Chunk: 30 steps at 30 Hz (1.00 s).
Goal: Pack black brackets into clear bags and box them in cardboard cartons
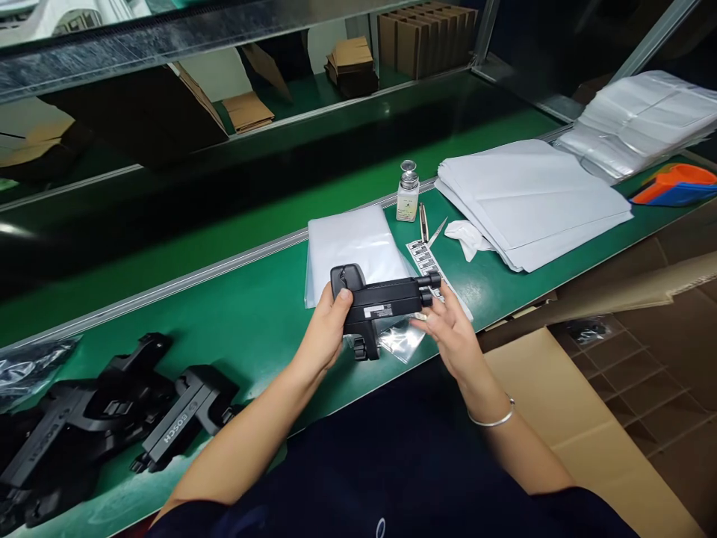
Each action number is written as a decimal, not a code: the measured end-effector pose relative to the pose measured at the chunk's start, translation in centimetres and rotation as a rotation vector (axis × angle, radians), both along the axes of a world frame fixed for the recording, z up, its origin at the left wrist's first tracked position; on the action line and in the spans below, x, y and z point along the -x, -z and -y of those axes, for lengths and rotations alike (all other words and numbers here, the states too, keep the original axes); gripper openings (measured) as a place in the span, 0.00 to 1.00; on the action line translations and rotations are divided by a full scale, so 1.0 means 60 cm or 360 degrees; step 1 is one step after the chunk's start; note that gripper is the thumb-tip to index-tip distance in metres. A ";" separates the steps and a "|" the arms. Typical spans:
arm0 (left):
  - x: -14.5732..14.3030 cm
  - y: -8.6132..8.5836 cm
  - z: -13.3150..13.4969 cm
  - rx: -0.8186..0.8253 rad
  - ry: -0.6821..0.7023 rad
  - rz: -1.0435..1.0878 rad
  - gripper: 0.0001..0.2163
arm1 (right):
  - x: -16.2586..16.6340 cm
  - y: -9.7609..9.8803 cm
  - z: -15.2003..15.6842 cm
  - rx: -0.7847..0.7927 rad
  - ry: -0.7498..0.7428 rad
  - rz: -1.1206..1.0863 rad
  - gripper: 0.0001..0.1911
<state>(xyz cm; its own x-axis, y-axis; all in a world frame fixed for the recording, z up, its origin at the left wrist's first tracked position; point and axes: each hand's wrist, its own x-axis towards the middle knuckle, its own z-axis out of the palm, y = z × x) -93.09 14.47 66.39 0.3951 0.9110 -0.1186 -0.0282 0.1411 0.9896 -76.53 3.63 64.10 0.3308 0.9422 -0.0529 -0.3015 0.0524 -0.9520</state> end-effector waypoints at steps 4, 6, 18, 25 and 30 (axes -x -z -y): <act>-0.011 0.025 0.034 -0.0160 -0.0096 -0.0015 0.26 | 0.045 -0.002 -0.028 -0.0042 -0.0045 -0.0126 0.35; -0.011 0.035 0.047 -0.0229 -0.0094 -0.0008 0.25 | 0.057 -0.002 -0.042 -0.0091 0.0018 -0.0120 0.35; -0.005 0.045 0.057 -0.0189 -0.0234 0.0229 0.27 | 0.060 0.008 -0.055 -0.0055 0.0033 -0.0212 0.28; 0.002 0.054 0.060 -0.0259 -0.0254 0.0157 0.27 | 0.059 0.008 -0.058 -0.0076 0.0016 -0.0306 0.21; 0.009 0.058 0.060 -0.0348 -0.0278 -0.0050 0.30 | 0.061 0.010 -0.058 -0.0056 0.0005 -0.0289 0.20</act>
<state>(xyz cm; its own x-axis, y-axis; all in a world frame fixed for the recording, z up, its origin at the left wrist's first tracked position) -93.60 10.87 62.89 0.2291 0.9702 0.0787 -0.0021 -0.0804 0.9968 -80.17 7.11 63.52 0.3217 0.9435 -0.0793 -0.4681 0.0857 -0.8795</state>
